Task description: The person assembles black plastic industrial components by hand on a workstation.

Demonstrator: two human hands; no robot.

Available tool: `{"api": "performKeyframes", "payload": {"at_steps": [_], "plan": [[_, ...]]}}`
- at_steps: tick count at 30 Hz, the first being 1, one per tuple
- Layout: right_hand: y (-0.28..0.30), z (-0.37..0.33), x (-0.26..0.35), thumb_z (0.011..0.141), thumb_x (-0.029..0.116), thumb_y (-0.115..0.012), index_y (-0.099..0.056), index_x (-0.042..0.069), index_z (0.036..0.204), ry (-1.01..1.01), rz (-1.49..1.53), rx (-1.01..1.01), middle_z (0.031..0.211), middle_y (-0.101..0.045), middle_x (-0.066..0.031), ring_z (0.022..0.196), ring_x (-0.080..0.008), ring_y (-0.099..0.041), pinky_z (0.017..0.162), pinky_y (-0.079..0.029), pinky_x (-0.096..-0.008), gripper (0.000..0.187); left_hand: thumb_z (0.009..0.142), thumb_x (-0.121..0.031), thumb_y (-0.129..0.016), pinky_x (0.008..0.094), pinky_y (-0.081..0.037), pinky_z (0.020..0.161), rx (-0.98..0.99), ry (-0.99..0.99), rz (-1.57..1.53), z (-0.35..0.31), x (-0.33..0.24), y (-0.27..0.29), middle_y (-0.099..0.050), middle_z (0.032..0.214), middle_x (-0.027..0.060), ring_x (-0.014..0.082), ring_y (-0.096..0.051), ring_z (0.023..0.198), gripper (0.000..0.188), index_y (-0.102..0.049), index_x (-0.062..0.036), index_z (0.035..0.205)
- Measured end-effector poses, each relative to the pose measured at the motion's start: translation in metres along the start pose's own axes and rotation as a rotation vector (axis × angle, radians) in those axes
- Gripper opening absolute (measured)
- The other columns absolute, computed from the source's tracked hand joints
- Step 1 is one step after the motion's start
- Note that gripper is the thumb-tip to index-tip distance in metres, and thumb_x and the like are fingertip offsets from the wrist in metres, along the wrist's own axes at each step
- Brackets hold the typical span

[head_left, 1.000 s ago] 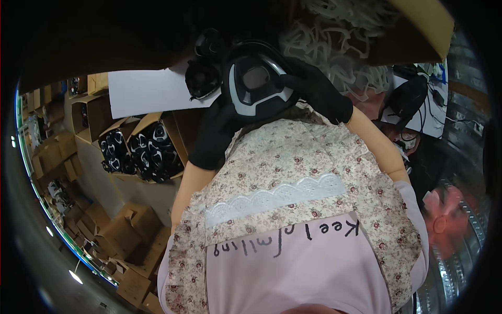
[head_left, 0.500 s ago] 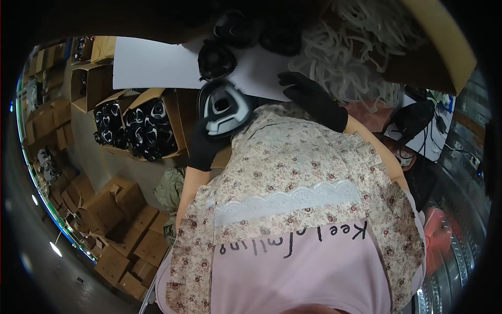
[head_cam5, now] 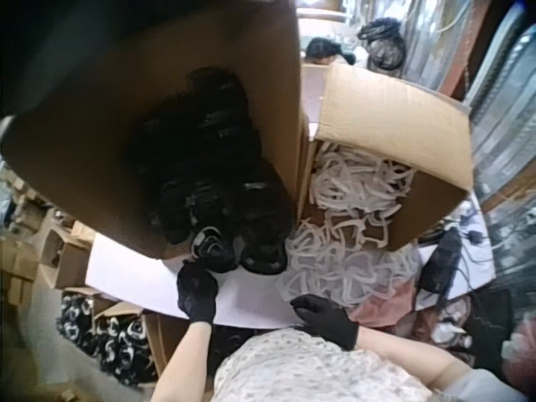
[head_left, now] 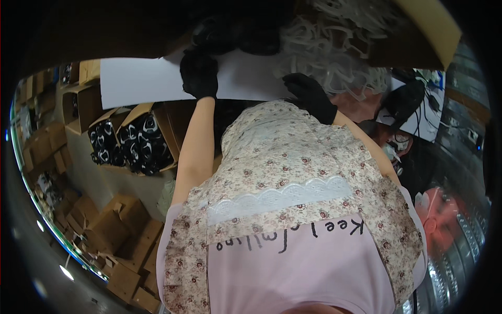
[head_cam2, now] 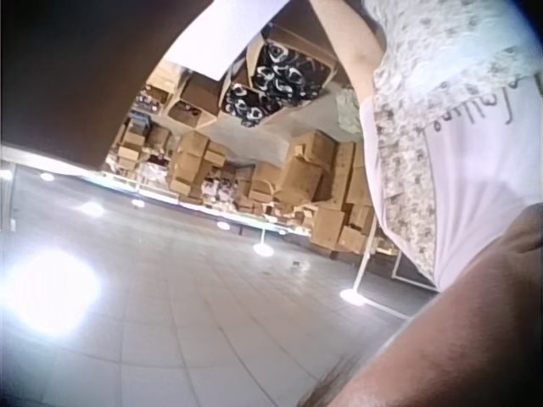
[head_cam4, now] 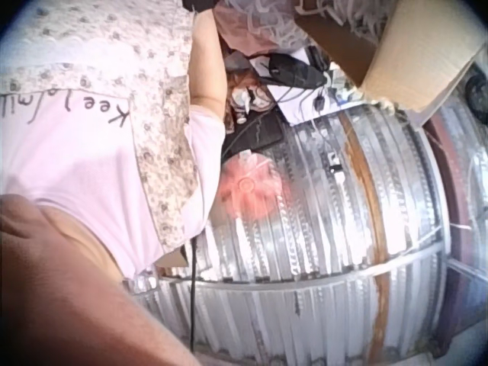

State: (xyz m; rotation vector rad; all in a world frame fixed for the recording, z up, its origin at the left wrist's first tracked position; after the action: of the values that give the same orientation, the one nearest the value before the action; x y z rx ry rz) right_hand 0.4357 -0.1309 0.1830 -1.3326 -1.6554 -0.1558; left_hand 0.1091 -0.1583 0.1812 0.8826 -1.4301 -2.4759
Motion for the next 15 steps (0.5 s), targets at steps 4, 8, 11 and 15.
{"api": "performKeyframes", "payload": {"at_steps": [4, 8, 11, 15], "plan": [[0.026, -0.005, 0.038, 0.087, 0.013, -0.064, -0.067, 0.007, 0.107, 0.504, -0.799, -0.371, 0.104, -0.063, -0.0126, 0.098, -0.0238, -0.061, 0.084, -0.049, -0.0353, 0.021, 0.080, -0.030, -0.067, 0.0423, -0.047, 0.093, 0.018, -0.199, 0.362, 0.015, -0.023, -0.019, -0.066, 0.109, 0.0151, 0.0316, -0.061, 0.105, 0.034, -0.069, -0.0084, 0.106], [0.062, 0.007, 0.070, 0.082, 0.015, -0.067, -0.066, 0.008, 0.110, 0.782, -1.223, -0.567, 0.109, -0.061, -0.0154, 0.103, -0.0335, -0.059, 0.090, -0.046, -0.0413, 0.029, 0.086, -0.020, -0.057, 0.0420, -0.047, 0.093, 0.133, -0.406, 0.349, 0.018, -0.028, -0.020, -0.066, 0.108, 0.0179, 0.0332, -0.062, 0.102, 0.029, -0.066, -0.0042, 0.108], [0.063, 0.028, 0.081, 0.082, 0.028, -0.066, -0.065, 0.010, 0.106, 0.866, -1.461, -0.603, 0.105, -0.059, -0.0133, 0.095, -0.0337, -0.058, 0.085, -0.046, -0.0446, 0.030, 0.085, -0.036, -0.064, 0.0420, -0.046, 0.097, 0.350, -0.617, 0.437, -0.010, -0.017, -0.019, -0.062, 0.119, 0.0188, 0.0339, -0.059, 0.110, 0.055, -0.055, -0.0045, 0.128], [0.043, 0.075, 0.090, 0.083, 0.033, -0.065, -0.067, 0.013, 0.102, 0.665, -1.724, -0.566, 0.105, -0.064, -0.0098, 0.096, -0.0275, -0.062, 0.083, -0.048, -0.0446, 0.028, 0.082, -0.034, -0.068, 0.0434, -0.046, 0.097, 0.343, -0.555, 0.467, -0.025, -0.018, -0.011, -0.059, 0.123, 0.0183, 0.0324, -0.057, 0.115, 0.060, -0.052, -0.0055, 0.132]]}}
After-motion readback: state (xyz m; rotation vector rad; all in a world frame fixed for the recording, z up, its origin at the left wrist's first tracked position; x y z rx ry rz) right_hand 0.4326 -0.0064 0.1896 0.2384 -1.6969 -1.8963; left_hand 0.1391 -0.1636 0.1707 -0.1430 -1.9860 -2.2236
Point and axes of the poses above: each hand's wrist, its own z-axis towards the middle knuckle, its own y-axis out of the back of the hand, x = y × z, the point moved 5 cm from there along z, towards the middle knuckle
